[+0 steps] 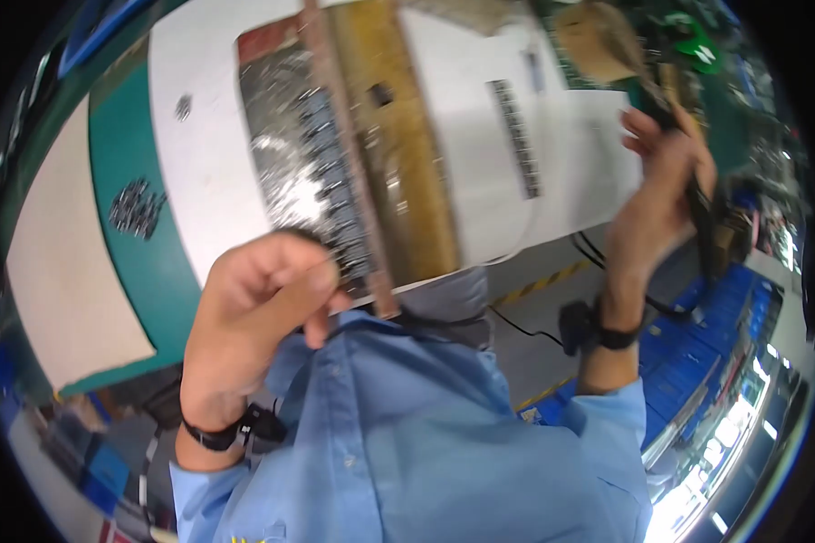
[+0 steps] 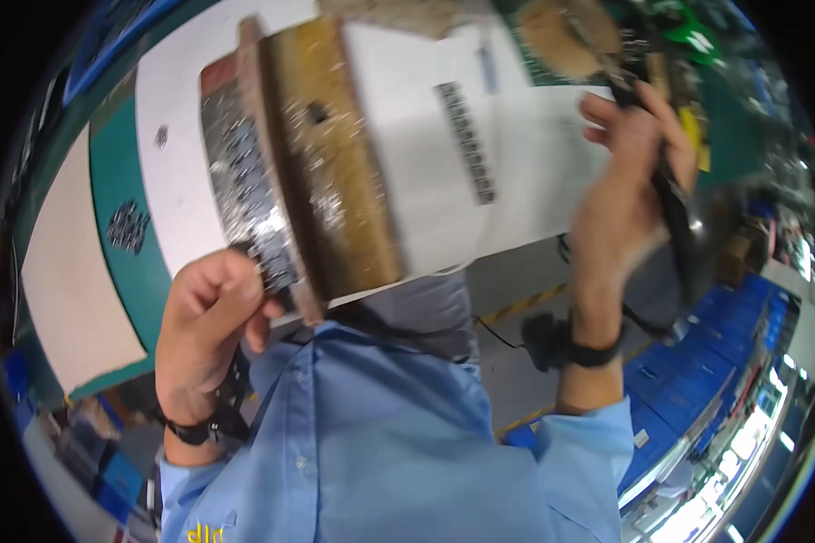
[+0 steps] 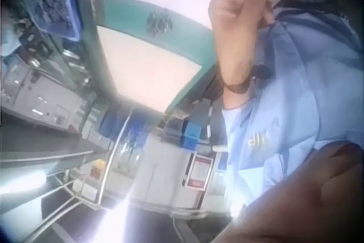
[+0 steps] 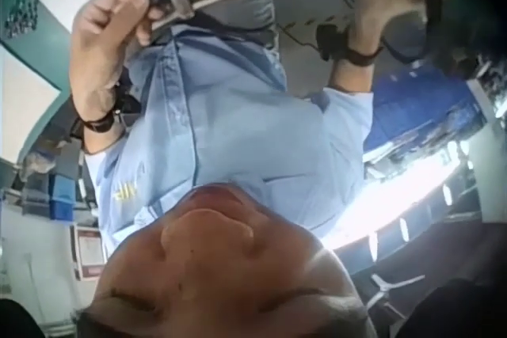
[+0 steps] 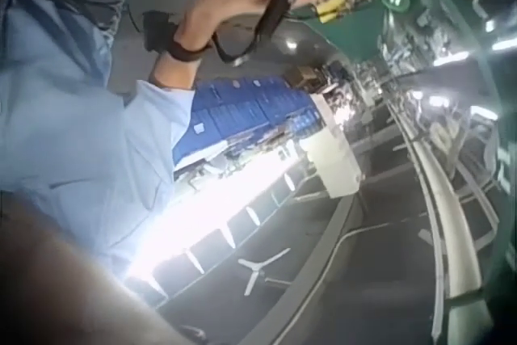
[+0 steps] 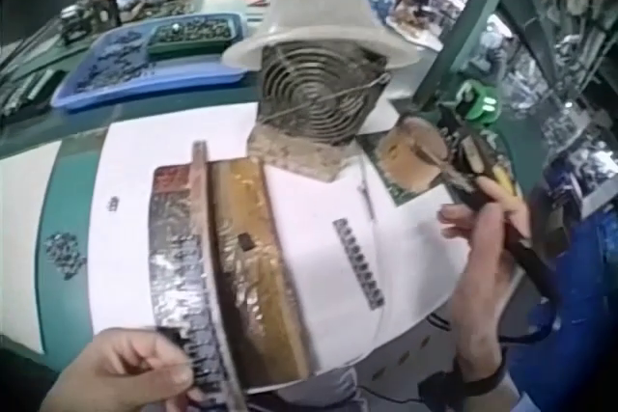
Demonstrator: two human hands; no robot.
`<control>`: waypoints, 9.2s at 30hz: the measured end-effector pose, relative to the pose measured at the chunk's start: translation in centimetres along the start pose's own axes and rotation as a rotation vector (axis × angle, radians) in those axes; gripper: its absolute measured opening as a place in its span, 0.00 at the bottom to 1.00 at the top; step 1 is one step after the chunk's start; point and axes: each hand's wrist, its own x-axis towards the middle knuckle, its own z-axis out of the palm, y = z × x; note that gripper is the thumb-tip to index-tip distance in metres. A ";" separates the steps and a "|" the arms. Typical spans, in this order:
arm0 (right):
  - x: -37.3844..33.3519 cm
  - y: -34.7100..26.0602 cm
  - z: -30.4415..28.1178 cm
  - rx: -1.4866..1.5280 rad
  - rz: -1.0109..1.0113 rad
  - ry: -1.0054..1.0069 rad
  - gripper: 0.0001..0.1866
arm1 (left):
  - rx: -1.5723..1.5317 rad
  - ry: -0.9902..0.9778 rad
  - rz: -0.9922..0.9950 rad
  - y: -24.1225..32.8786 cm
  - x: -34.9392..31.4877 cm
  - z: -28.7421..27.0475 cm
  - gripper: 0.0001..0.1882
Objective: The person picks up a component by hand, places it onto a circuit board, and solders it using a soldering iron, repeating this process for several components.
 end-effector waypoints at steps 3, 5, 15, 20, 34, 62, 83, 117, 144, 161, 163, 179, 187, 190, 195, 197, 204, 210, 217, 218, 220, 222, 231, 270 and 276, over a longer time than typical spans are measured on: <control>-3.4 -1.3 0.1 0.162 -0.075 -0.054 0.19 | -0.084 -0.085 0.025 -0.3 0.7 -0.5 0.08; -5.8 -2.5 -0.6 0.238 -0.141 -0.123 0.21 | -0.088 -0.099 0.026 -0.5 0.1 -1.3 0.09; -9.8 -7.1 -0.9 0.365 -0.313 -0.682 0.30 | -0.104 -0.123 0.027 -0.9 -0.4 -2.2 0.06; -10.0 -7.4 -0.5 0.361 -0.321 -0.678 0.28 | -0.103 -0.128 0.021 -0.7 -0.4 -1.9 0.05; -9.7 -6.8 -0.3 0.385 -0.279 -0.715 0.28 | -0.033 -0.025 0.071 -0.8 -0.3 -1.2 0.07; -10.4 -7.2 -0.9 0.323 -0.206 -0.661 0.26 | -0.026 -0.005 0.105 -1.0 -0.4 -0.9 0.08; -9.1 -7.8 4.5 0.327 -0.324 -0.691 0.17 | -0.113 -0.131 0.041 -0.9 -0.5 -1.9 0.09; -1.5 -1.0 0.4 0.031 -0.018 -0.083 0.17 | 0.298 0.040 0.431 5.3 4.0 0.6 0.21; -7.9 -9.6 4.2 0.629 -0.613 -0.413 0.19 | -0.208 -0.129 0.161 4.7 -1.2 2.5 0.11; -9.6 -10.5 5.3 0.627 -0.488 -0.242 0.16 | -0.240 0.001 0.200 3.5 -1.2 1.4 0.13; -9.6 -10.6 5.2 0.639 -0.469 -0.251 0.16 | -0.232 0.031 0.214 3.6 -1.3 1.6 0.13; -8.9 -10.9 3.7 0.628 -0.232 -0.563 0.14 | 0.120 0.233 0.660 2.3 -1.2 0.3 0.16; -9.8 -11.8 1.4 0.543 -0.102 -0.498 0.21 | 0.155 -0.166 0.371 2.3 -6.7 1.5 0.10; -9.5 -11.7 0.4 0.386 -0.223 -0.543 0.24 | 0.131 -0.162 0.225 2.7 -7.5 1.3 0.09; -9.4 -12.0 0.1 0.309 -0.247 -0.727 0.26 | 0.127 -0.218 0.128 2.6 -7.7 0.4 0.08; -10.0 -11.6 0.2 0.393 -0.188 -0.702 0.26 | 0.117 -0.243 0.126 2.8 -7.6 0.4 0.07; -11.1 -12.2 1.4 0.537 -0.028 -0.466 0.15 | 0.097 -0.238 0.053 3.3 -7.6 0.5 0.07; -10.8 -12.0 1.6 0.564 -0.051 -0.481 0.16 | 0.109 -0.217 0.030 3.7 -7.7 0.5 0.07; -10.6 -12.3 1.0 0.543 0.003 -0.490 0.14 | 0.125 -0.231 0.053 3.4 -7.6 0.7 0.07; -10.5 -12.3 1.0 0.547 0.003 -0.486 0.14 | 0.126 -0.225 0.071 3.2 -7.5 0.7 0.08; -10.3 -12.4 0.9 0.507 -0.009 -0.505 0.13 | 0.123 -0.213 0.107 2.8 -7.4 0.7 0.11; -10.2 -12.5 0.6 0.491 -0.021 -0.502 0.13 | 0.145 -0.214 0.133 2.7 -7.7 0.8 0.11; -10.5 -12.1 0.3 0.465 -0.019 -0.618 0.14 | 0.099 -0.269 0.068 3.6 -7.9 0.7 0.07; -6.8 -0.7 0.5 -0.264 -0.314 -0.367 0.12 | 1.324 0.275 0.908 24.3 22.6 -6.9 0.17; -6.5 -0.6 -1.2 -0.366 -0.340 -0.435 0.14 | 1.299 0.226 0.964 19.8 7.2 -1.9 0.15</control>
